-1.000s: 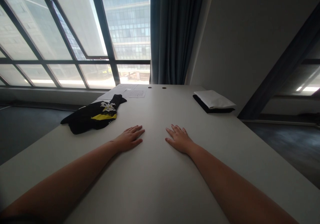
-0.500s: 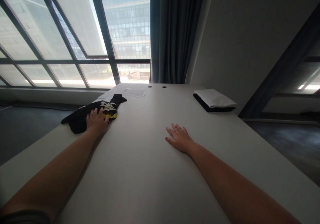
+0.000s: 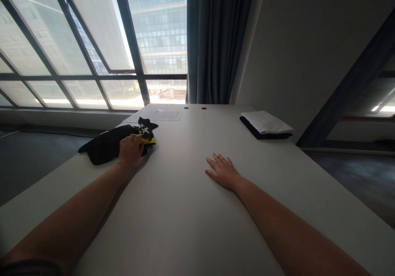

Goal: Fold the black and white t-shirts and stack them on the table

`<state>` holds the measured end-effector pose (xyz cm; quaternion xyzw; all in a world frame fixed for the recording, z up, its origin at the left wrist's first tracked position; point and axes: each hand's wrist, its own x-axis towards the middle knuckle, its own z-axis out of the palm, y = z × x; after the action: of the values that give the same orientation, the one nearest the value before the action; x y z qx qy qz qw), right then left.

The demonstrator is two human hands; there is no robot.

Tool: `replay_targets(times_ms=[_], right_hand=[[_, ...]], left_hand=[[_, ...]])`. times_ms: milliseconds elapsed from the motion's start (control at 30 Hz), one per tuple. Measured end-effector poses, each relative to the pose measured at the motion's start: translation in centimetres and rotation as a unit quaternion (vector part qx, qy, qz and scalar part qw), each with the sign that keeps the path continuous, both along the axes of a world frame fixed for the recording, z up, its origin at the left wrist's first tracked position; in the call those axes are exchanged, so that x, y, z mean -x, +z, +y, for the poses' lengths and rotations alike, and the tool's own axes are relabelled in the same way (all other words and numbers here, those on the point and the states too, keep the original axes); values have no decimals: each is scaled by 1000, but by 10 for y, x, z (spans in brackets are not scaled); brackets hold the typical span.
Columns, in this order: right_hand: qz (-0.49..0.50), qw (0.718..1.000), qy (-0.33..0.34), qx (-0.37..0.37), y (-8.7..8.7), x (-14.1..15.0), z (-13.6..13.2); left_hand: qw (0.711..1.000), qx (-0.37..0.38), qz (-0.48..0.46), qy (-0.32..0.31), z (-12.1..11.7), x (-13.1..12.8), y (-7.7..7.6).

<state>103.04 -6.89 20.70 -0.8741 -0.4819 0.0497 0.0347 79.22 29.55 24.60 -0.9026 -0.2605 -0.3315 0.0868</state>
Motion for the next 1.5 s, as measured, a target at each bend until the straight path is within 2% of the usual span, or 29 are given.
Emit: replay_targets(times_ms=[67, 133, 233, 300, 433, 533, 633, 833, 1000, 1133, 1267, 1367, 1500], right_hand=[[1, 1000, 3, -5, 0, 0, 0], [2, 1000, 1, -7, -1, 0, 0], [5, 999, 3, -34, 1, 1, -1], [1, 995, 23, -101, 3, 1, -1], [-9, 958, 89, -274, 9, 1, -3], [24, 946, 136, -293, 13, 3, -5], [67, 952, 159, -253, 15, 8, -6], [92, 952, 246, -158, 23, 28, -4], [40, 949, 256, -177, 30, 41, 4], [-21, 951, 242, -189, 28, 50, 9], [-34, 965, 187, -183, 30, 51, 5], [-61, 969, 137, -197, 33, 40, -2], [-80, 982, 70, -157, 28, 19, -6]], left_hand=[[996, 3, 12, -90, -20, -7, -1], [980, 14, 46, -194, -43, -14, -3], [931, 38, 100, -348, -77, -20, -5], [893, 52, 117, -431, -99, -21, -4], [822, 72, 135, -548, -134, -13, 2], [801, 90, 156, -570, -144, -2, 8], [824, 100, 167, -532, -136, 9, 11], [915, 110, 141, -361, -88, 16, 3], [975, 54, 70, -206, -66, 8, -7], [987, 25, 58, -148, -64, 6, -8], [993, 16, 48, -111, -59, 8, -3], [998, 23, 32, -56, -48, 13, 1], [1000, 25, -14, -7, -32, 17, 2]])
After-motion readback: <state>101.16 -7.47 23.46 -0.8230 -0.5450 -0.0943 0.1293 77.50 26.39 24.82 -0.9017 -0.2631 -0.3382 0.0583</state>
